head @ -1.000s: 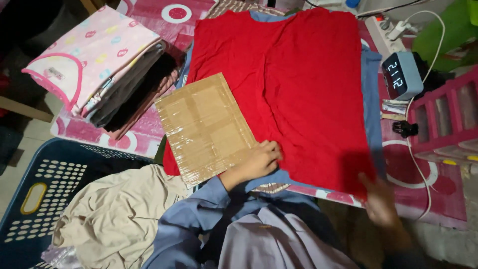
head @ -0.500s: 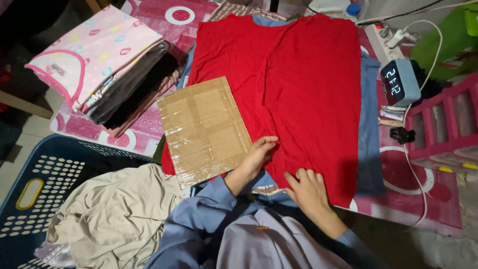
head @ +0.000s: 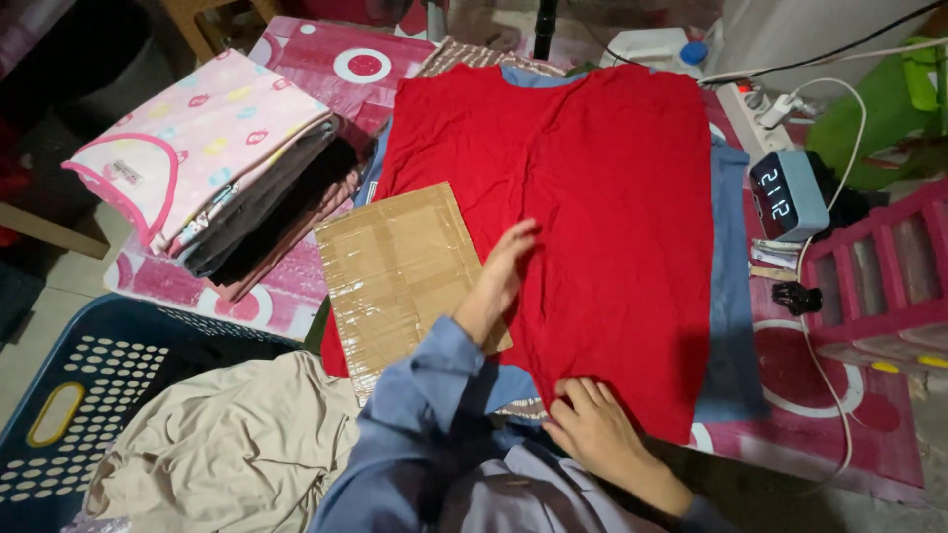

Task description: Folding various items of clothing including t-shirts and trousers using a cardboard guide.

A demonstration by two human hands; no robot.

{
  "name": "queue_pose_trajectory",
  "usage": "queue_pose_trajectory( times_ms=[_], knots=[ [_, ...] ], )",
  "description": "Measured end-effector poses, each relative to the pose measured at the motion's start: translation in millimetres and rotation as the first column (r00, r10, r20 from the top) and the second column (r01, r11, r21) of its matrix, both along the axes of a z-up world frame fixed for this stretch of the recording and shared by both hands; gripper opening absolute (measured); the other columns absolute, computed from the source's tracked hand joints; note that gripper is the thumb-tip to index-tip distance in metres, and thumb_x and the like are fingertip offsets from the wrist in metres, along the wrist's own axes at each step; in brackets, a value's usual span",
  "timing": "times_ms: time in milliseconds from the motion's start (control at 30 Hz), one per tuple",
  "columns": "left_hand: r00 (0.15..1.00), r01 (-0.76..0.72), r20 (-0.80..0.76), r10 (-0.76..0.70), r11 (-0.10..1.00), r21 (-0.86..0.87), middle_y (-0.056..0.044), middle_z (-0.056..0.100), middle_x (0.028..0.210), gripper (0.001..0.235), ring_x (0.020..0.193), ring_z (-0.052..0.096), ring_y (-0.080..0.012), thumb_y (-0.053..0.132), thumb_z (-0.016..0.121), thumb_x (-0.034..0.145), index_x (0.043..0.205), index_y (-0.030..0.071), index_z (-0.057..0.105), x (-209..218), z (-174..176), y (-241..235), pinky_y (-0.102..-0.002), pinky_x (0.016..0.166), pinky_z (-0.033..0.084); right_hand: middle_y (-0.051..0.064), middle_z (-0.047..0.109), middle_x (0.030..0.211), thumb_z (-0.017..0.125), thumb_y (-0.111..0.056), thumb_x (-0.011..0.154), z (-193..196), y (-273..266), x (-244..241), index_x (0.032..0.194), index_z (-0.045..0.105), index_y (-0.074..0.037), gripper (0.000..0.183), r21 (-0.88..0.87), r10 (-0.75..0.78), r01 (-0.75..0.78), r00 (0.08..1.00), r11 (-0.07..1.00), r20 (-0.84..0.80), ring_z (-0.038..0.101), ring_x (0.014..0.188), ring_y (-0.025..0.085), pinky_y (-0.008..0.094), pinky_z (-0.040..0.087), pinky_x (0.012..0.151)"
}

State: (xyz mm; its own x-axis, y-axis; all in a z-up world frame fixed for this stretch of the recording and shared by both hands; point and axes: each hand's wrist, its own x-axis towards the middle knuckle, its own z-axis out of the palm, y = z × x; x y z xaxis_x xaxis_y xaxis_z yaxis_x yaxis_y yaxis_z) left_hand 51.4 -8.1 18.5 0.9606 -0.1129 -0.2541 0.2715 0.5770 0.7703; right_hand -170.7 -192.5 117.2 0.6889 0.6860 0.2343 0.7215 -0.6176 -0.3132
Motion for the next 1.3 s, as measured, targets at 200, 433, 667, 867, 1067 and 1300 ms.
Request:
queue_pose_trajectory(
  times_ms=[200, 433, 667, 867, 1067, 1300],
  knots=[
    [0.984, -0.156, 0.015, 0.175, 0.91, -0.384, -0.001, 0.069, 0.119, 0.033, 0.1, 0.063, -0.0151, 0.024, 0.062, 0.1, 0.13, 0.015, 0.068, 71.2, -26.8, 32.6, -0.032, 0.083, 0.05, 0.01, 0.059, 0.097, 0.077, -0.028, 0.086, -56.7, -11.9, 1.2, 0.089, 0.063, -0.009, 0.024, -0.028, 0.112, -0.114, 0.992, 0.993, -0.059, 0.057, 0.094, 0.03, 0.043, 0.046, 0.083],
    [0.961, -0.276, 0.094, 0.261, 0.929, 0.245, -0.004, 0.067, 0.122, 0.039, 0.1, 0.057, -0.0182, 0.028, 0.064, 0.098, 0.132, 0.01, 0.062, 165.1, -96.4, 49.9, -0.034, 0.09, 0.048, 0.009, 0.059, 0.097, 0.077, -0.033, 0.081, -87.5, -7.0, 5.2, 0.112, 0.07, -0.009, 0.039, -0.084, 0.209, -0.209, 0.978, 0.974, -0.013, 0.056, 0.093, 0.03, 0.042, 0.043, 0.079],
    [0.984, -0.176, 0.139, 0.115, 0.449, 0.876, -0.021, 0.072, 0.122, 0.053, 0.118, 0.068, -0.0353, 0.039, 0.071, 0.09, 0.129, 0.003, 0.063, 250.0, -82.4, 11.7, -0.042, 0.101, 0.053, 0.005, 0.059, 0.105, 0.061, -0.025, 0.095, -149.2, -13.2, 2.6, 0.119, 0.07, -0.016, 0.027, -0.193, 0.168, -0.185, 0.98, 0.964, -0.102, 0.056, 0.104, 0.025, 0.04, 0.044, 0.085],
    [0.938, -0.346, 0.301, 0.172, 0.527, 0.776, -0.024, 0.068, 0.114, 0.057, 0.108, 0.066, -0.0379, 0.032, 0.081, 0.082, 0.125, 0.001, 0.058, 308.9, -79.4, -12.7, -0.044, 0.092, 0.052, 0.011, 0.061, 0.107, 0.06, -0.027, 0.091, -227.1, -26.6, 5.8, 0.114, 0.073, -0.016, 0.028, -0.046, 0.11, -0.114, 0.991, 0.992, -0.073, 0.058, 0.102, 0.032, 0.045, 0.044, 0.09],
    [0.826, -0.562, 0.483, 0.289, 0.48, 0.674, -0.015, 0.081, 0.104, 0.034, 0.095, 0.078, -0.0259, 0.006, 0.066, 0.079, 0.112, 0.007, 0.074, 308.5, -91.3, 44.6, -0.037, 0.086, 0.06, 0.011, 0.063, 0.114, 0.069, -0.035, 0.091, -224.1, -34.9, 9.0, 0.111, 0.067, -0.009, 0.032, -0.11, -0.113, 0.071, 0.889, 0.991, -0.444, 0.06, 0.11, 0.031, 0.044, 0.043, 0.097],
    [0.779, -0.565, 0.607, -0.157, 0.245, 0.788, -0.02, 0.063, 0.117, 0.034, 0.111, 0.062, -0.0376, 0.023, 0.071, 0.095, 0.123, 0.004, 0.064, 66.7, 20.9, 203.5, -0.045, 0.094, 0.051, 0.011, 0.069, 0.109, 0.066, -0.014, 0.095, -79.0, 14.0, 61.6, 0.118, 0.069, -0.007, 0.024, 0.282, 0.005, 0.187, 0.826, 0.941, -0.564, 0.07, 0.108, 0.027, 0.035, 0.055, 0.093]
  ],
)
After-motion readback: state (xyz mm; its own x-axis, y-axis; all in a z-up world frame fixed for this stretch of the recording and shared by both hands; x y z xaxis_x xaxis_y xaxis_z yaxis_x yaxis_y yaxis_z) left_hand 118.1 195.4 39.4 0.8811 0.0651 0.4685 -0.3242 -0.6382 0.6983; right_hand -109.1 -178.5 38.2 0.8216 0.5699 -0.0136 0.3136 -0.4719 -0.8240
